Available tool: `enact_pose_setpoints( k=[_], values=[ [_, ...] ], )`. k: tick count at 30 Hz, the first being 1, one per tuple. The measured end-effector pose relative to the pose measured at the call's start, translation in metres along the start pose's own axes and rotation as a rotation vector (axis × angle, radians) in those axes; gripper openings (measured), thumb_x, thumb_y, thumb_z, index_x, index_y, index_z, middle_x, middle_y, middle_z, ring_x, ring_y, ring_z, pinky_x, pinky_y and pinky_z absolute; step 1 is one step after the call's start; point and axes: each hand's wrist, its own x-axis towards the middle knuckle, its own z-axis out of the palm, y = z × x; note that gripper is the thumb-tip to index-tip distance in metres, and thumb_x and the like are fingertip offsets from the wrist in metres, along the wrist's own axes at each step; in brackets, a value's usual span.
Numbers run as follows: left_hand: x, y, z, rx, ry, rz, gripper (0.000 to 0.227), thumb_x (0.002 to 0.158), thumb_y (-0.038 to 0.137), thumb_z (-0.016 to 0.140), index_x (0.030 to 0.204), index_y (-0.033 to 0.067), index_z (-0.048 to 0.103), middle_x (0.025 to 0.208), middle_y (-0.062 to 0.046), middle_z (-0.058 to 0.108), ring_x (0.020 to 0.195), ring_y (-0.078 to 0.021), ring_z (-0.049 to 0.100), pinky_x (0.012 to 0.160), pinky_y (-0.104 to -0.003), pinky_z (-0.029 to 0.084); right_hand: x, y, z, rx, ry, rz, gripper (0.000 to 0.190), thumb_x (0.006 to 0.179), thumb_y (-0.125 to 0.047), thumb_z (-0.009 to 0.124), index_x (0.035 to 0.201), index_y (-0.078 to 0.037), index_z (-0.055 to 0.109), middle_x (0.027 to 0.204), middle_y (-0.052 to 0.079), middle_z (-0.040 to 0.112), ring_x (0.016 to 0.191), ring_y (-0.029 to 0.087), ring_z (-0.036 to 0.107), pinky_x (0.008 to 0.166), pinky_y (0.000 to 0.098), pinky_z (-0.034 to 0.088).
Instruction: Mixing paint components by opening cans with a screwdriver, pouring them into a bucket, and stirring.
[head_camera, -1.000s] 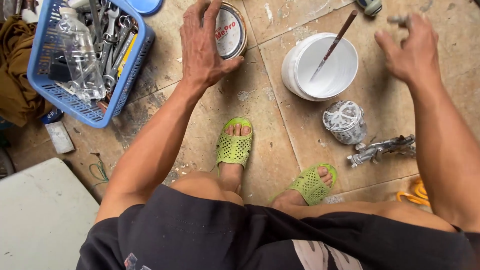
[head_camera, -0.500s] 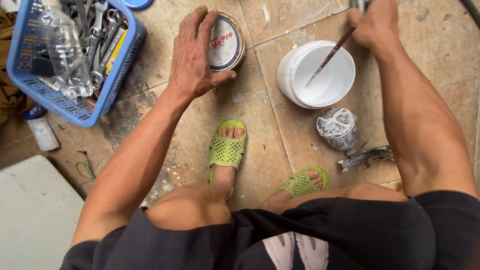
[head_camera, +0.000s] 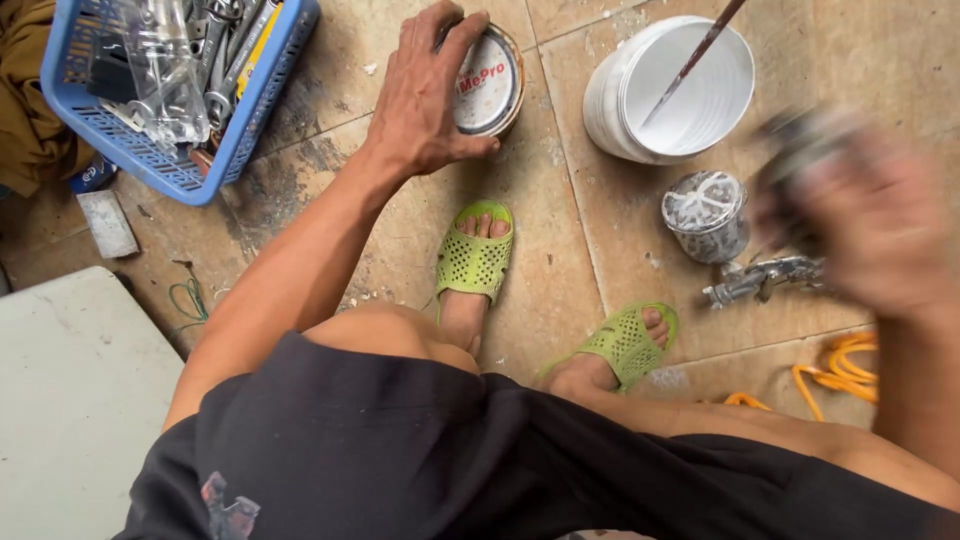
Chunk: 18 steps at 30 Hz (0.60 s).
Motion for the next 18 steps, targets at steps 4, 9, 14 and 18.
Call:
enact_pose_setpoints(
  k=[4,9,14,18],
  values=[
    [-0.022,0.010,0.002,0.026,-0.049,0.000,0.121,0.060,0.047,0.105,0.151,0.0089,0.036,0.145,-0.021,0.039,0.129,-0.0414,0.044,0.100,-0.055,0.048,-0.024,0.009,0.074,-0.063,-0.323,0.202,0.019,0.106,-0.021,0.053,0.108,-0.004,0.060,0.082,0.010,0.065,0.062,0.019,0.065,0.051,0.0323,0.057],
    [-0.034,0.016,0.032,0.101,-0.048,-0.158,0.130,0.066,0.057,0.108,0.158,0.0137,0.028,0.156,-0.022,0.033,0.139,-0.0431,0.041,0.111,-0.058,0.047,-0.024,0.010,0.116,-0.312,-0.345,0.316,0.027,0.106,-0.033,0.056,0.097,-0.009,0.064,0.072,0.003,0.063,0.054,0.014,0.055,0.051,0.0337,0.045],
    [-0.025,0.029,0.027,0.116,-0.183,-0.316,0.148,0.070,0.063,0.113,0.165,0.0225,0.007,0.170,-0.021,0.014,0.155,-0.0510,0.020,0.121,-0.072,0.024,-0.014,0.001,0.126,-0.445,-0.346,0.332,0.038,0.105,-0.049,0.050,0.103,-0.014,0.064,0.077,0.002,0.069,0.058,0.019,0.072,0.068,0.0369,0.052],
    [-0.019,0.034,0.020,0.054,-0.196,-0.271,0.126,0.075,0.039,0.109,0.163,0.0212,0.021,0.167,-0.021,0.018,0.152,-0.0500,0.020,0.119,-0.071,0.027,-0.010,-0.001,0.129,-0.518,-0.319,0.292,0.041,0.105,-0.051,0.050,0.109,-0.013,0.065,0.063,0.009,0.068,0.064,0.028,0.066,0.072,0.0423,0.047]
  ],
)
